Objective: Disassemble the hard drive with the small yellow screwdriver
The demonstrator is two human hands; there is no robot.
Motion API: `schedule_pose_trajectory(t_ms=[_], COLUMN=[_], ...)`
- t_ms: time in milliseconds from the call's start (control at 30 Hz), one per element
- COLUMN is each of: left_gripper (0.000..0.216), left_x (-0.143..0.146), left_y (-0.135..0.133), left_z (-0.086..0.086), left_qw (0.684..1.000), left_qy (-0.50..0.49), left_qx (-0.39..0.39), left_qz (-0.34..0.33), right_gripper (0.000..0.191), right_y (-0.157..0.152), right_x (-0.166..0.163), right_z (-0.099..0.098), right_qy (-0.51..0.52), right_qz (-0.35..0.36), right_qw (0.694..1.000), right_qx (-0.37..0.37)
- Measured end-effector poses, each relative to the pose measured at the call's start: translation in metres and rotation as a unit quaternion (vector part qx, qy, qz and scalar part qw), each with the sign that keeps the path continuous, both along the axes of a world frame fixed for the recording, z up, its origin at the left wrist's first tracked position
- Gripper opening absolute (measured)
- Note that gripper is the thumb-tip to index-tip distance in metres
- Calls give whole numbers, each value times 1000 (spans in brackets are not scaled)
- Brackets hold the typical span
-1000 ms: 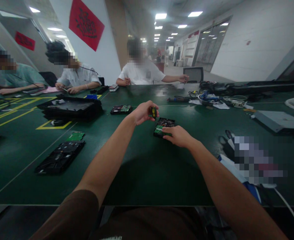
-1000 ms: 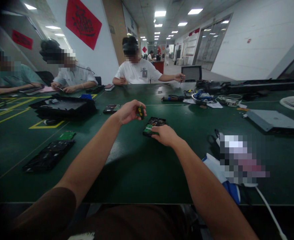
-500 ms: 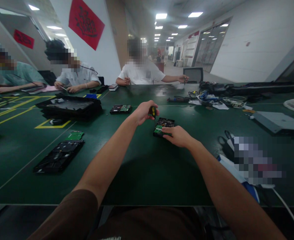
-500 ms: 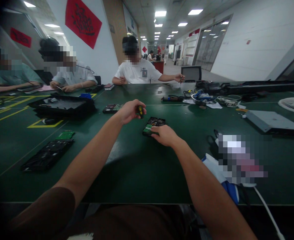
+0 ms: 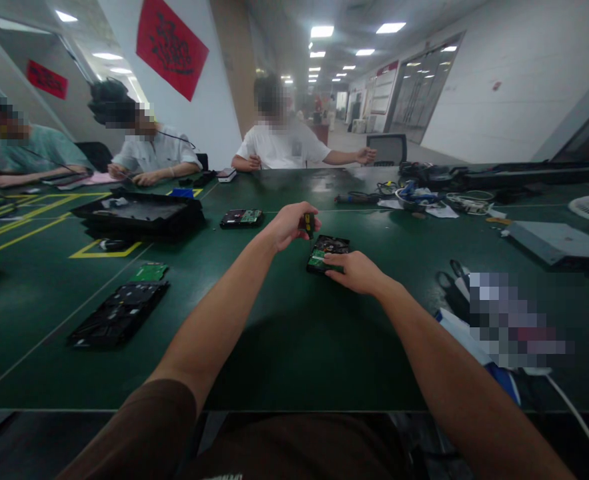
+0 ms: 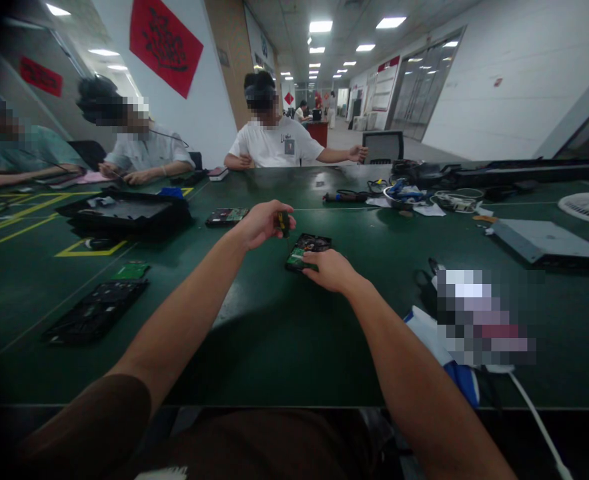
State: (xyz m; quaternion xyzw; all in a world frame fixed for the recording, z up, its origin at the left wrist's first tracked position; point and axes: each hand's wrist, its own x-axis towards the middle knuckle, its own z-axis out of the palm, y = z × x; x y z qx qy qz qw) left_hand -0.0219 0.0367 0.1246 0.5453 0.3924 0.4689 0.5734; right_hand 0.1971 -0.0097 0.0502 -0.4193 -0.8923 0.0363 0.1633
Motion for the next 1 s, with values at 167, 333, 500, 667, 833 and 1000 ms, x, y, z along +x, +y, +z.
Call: schedule_pose_trajectory(t_ms=[167,333,500,667,833,1000], left_gripper=[15,20,20,14,22,18], left_x=[0,-4,-2,0,-3,-2], left_y=[3,4,0,-1,0,0], left_z=[-2,-1,1,1,2,1], left_qw=[999,999,1000,999,999,1000], left_qy=[-32,14,-8,-27,31,-2], left_qx=[-25,21,-17,-27,15,-12], left_qz=[-9,41,4,-2,40,12], right_gripper=[36,37,37,37,38,38], right_y=[-1,0,-1,-2,-1,0], right_x=[0,0,0,0,-1,-1], right_z=[1,1,2,4,2,0], right_qy=[-7,-5,-5,-6,-1,-1], right_qz=[-5,-2,-7,-10,-5,-5], right_qw=[1000,1000,1000,1000,1000,1000], right_qx=[-5,-7,-11,-17,-13,-10])
